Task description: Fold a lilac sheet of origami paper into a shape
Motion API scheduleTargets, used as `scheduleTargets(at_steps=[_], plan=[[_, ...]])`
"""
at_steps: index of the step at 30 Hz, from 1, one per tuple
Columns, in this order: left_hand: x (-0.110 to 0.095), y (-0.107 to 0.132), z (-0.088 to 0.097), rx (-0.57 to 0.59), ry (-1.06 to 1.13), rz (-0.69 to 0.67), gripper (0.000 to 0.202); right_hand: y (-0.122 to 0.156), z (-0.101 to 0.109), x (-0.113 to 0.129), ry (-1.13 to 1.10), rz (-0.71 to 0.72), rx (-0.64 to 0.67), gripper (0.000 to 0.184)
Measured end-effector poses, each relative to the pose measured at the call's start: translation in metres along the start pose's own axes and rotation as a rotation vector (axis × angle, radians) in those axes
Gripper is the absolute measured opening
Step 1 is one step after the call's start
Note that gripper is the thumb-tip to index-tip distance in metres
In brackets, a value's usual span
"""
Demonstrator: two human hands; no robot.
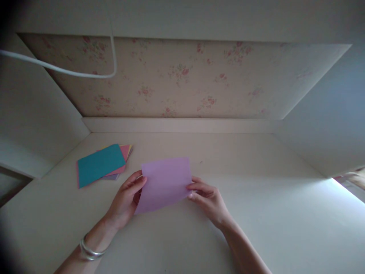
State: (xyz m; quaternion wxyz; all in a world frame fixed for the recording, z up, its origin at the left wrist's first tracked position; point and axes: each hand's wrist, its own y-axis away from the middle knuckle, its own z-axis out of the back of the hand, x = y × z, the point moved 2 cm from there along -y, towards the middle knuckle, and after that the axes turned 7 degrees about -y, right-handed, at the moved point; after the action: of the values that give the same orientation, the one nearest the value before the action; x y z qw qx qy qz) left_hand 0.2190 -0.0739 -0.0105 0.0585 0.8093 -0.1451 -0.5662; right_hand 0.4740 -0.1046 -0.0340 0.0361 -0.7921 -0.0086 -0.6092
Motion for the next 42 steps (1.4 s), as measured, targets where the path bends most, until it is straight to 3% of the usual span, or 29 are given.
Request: scheduleTargets(at_steps=[3,7,15,21,26,34,42], plan=[[0.002,0.002,-0.002,0.05,-0.05,-0.033,0.036,-0.001,-0.004,0.0,0.006,0.039,-0.061,0.018],[0.007,0.003,-0.005,0.046,-0.146,-0.047,0.03,0.001,-0.008,-0.007,-0.074,0.023,-0.27,0.023],[0.014,0.008,-0.007,0.093,-0.16,-0.078,0.043,-0.002,-0.008,-0.009,-0.061,0.026,-0.47,0.029],[0.011,0.016,-0.016,0.112,-0.282,-0.094,0.062,0.0,-0.011,-0.001,-0.011,0.024,-0.524,0.032],[0.017,0.014,-0.017,0.004,-0.478,-0.112,0.047,0.0,-0.012,0.002,0.02,0.025,-0.54,0.029],[0.017,0.013,-0.015,0.002,-0.636,-0.136,0.052,0.0,-0.011,-0.001,-0.048,0.049,-0.588,0.035],[0.014,0.016,-0.018,0.021,-0.664,-0.215,0.035,-0.001,-0.011,-0.002,-0.199,-0.048,-0.549,0.035]])
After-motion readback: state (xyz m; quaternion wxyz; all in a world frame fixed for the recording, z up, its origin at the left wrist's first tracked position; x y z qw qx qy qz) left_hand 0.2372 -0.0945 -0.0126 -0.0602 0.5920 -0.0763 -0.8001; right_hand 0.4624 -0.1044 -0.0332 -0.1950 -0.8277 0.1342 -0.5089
